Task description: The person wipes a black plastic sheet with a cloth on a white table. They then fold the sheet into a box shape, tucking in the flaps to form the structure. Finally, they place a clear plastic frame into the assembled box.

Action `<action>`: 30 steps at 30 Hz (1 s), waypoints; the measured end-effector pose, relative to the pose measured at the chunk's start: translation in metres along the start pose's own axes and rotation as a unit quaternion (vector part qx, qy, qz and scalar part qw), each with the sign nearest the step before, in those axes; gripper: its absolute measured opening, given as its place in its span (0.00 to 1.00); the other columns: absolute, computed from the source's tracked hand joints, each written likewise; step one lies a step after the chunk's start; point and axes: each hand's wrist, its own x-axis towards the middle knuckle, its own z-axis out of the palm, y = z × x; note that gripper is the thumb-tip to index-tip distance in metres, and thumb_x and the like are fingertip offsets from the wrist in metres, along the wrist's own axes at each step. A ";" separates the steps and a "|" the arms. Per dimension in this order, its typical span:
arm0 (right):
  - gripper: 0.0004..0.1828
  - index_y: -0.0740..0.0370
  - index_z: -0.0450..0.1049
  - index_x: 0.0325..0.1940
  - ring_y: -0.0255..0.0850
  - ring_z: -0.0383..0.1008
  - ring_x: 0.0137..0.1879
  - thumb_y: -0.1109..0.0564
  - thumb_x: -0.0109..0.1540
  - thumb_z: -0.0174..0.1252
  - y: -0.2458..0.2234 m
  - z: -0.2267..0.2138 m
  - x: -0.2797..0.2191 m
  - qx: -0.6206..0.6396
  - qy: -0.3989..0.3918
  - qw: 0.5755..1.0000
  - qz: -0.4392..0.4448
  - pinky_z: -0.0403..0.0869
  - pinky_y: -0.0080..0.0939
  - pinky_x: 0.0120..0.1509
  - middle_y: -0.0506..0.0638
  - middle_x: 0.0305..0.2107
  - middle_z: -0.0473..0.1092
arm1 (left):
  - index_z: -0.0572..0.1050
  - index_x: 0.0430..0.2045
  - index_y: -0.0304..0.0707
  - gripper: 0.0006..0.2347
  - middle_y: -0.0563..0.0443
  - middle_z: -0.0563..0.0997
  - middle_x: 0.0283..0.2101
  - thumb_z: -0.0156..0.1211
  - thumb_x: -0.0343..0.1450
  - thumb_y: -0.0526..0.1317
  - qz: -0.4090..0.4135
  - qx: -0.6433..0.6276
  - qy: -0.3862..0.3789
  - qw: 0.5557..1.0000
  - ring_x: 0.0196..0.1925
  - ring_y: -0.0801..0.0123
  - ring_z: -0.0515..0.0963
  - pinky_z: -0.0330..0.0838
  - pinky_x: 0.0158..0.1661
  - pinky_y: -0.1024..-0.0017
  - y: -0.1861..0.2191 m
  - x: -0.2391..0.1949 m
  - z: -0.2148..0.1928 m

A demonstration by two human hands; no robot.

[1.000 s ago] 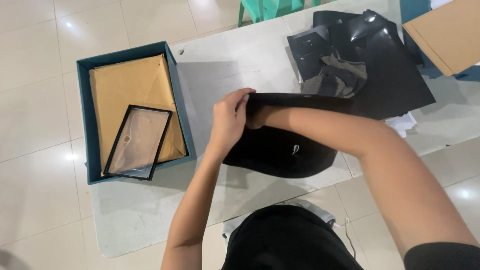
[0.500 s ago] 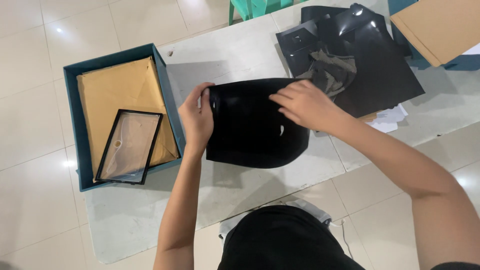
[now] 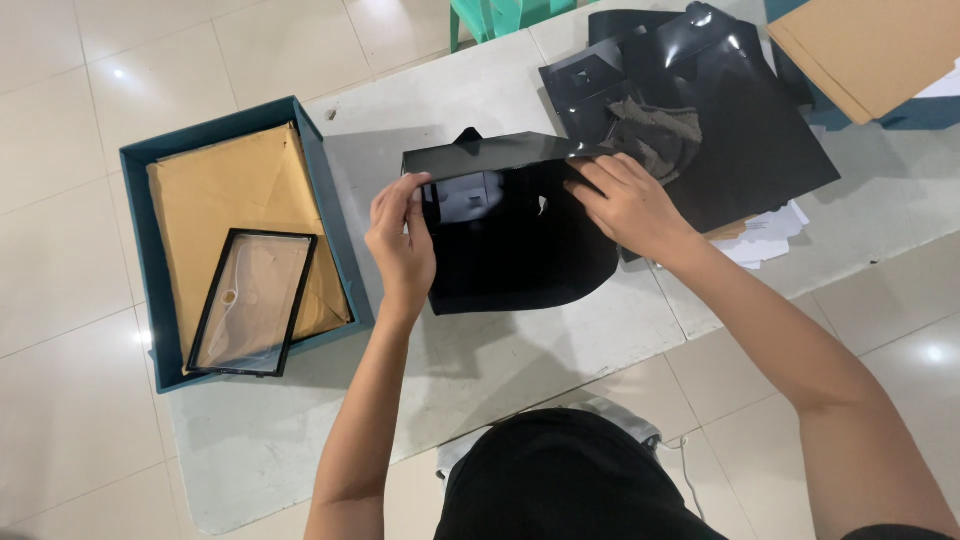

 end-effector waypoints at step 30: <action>0.16 0.57 0.82 0.43 0.48 0.76 0.54 0.49 0.57 0.56 -0.048 0.123 -0.028 -0.077 -0.239 0.962 0.107 0.63 0.59 0.70 0.53 0.40 0.78 | 0.78 0.48 0.34 0.13 0.46 0.83 0.50 0.53 0.74 0.22 0.004 0.034 0.052 0.998 0.59 0.54 0.80 0.77 0.50 0.66 -0.009 -0.031 0.011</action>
